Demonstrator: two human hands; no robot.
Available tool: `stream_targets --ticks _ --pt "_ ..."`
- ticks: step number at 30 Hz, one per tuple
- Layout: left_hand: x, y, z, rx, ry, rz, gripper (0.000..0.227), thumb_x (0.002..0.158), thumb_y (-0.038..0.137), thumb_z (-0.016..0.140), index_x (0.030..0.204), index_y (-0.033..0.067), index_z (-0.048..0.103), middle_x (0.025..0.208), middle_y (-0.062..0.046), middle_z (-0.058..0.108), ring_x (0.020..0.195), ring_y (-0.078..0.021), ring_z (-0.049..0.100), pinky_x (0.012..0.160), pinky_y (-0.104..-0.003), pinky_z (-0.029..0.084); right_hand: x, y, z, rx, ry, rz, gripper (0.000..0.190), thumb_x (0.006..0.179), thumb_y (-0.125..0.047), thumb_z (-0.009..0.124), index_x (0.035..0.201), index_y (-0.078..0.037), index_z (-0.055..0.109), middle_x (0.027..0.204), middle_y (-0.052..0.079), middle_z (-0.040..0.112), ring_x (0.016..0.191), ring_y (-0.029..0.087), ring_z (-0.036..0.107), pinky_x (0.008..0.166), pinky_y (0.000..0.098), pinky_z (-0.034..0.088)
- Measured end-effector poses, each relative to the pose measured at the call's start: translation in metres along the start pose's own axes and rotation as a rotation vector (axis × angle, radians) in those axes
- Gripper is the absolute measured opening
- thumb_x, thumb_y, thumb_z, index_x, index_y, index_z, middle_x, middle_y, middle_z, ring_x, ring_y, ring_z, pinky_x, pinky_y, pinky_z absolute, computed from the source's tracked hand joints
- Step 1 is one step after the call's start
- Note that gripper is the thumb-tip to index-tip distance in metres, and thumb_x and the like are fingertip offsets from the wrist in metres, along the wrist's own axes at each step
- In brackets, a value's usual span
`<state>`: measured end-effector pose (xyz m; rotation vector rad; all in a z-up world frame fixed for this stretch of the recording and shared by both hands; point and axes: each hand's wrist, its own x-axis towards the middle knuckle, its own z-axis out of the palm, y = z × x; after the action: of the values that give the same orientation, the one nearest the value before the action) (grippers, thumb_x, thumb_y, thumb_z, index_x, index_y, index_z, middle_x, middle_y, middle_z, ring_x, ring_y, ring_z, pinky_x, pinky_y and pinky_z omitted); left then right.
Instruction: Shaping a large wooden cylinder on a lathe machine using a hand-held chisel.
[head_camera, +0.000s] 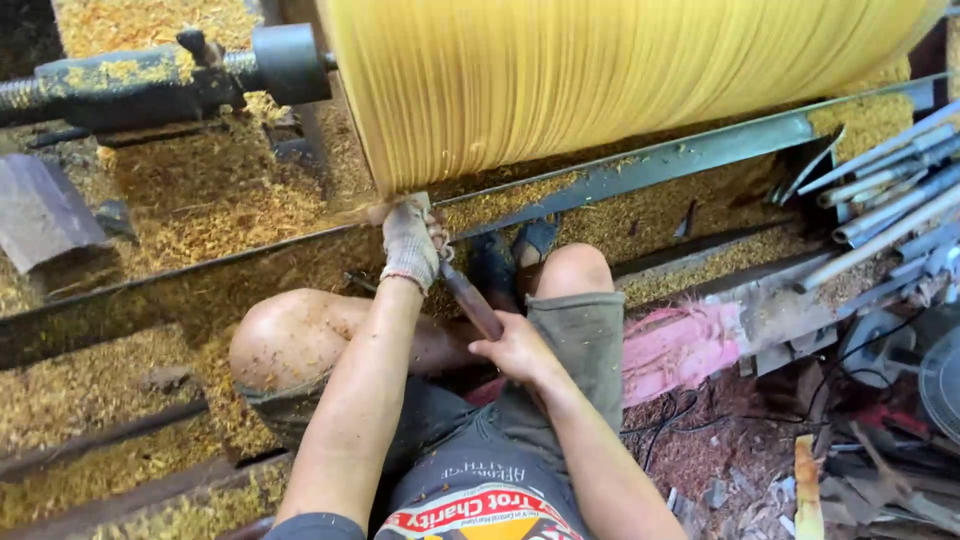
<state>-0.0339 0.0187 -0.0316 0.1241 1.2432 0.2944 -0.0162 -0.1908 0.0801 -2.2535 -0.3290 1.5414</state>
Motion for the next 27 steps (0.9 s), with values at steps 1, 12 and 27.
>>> stream_targets --ticks 1,12,27 --pt "0.012 -0.003 -0.003 0.007 -0.007 0.000 0.032 0.098 0.036 0.045 0.074 0.0143 0.049 0.062 -0.007 0.055 0.038 -0.0153 0.037 0.038 -0.038 0.031 0.008 0.015 0.007 0.006 0.008 -0.001 0.046 0.079 -0.025 0.078 0.119 -0.003 0.069 0.094 0.019 0.075 0.084 0.029 0.070 0.078 0.0440 0.057" --pt "0.001 0.001 0.001 0.063 0.037 -0.019 0.044 0.103 0.044 0.038 0.075 0.0121 0.045 0.055 -0.006 0.051 0.038 -0.0179 0.039 0.039 -0.040 0.033 0.015 0.026 0.011 0.002 0.051 -0.118 0.049 0.075 -0.025 0.081 0.118 -0.003 0.069 0.096 0.014 0.077 0.089 0.023 0.073 0.081 0.0395 0.058" --pt "-0.032 0.015 0.015 0.179 0.016 0.002 0.037 0.099 0.035 0.041 0.066 0.0167 0.043 0.058 -0.006 0.051 0.039 -0.0164 0.037 0.042 -0.039 0.032 0.031 0.045 0.023 -0.023 0.112 -0.262 0.051 0.073 -0.024 0.085 0.115 0.000 0.069 0.099 0.015 0.077 0.093 0.022 0.072 0.085 0.0374 0.056"
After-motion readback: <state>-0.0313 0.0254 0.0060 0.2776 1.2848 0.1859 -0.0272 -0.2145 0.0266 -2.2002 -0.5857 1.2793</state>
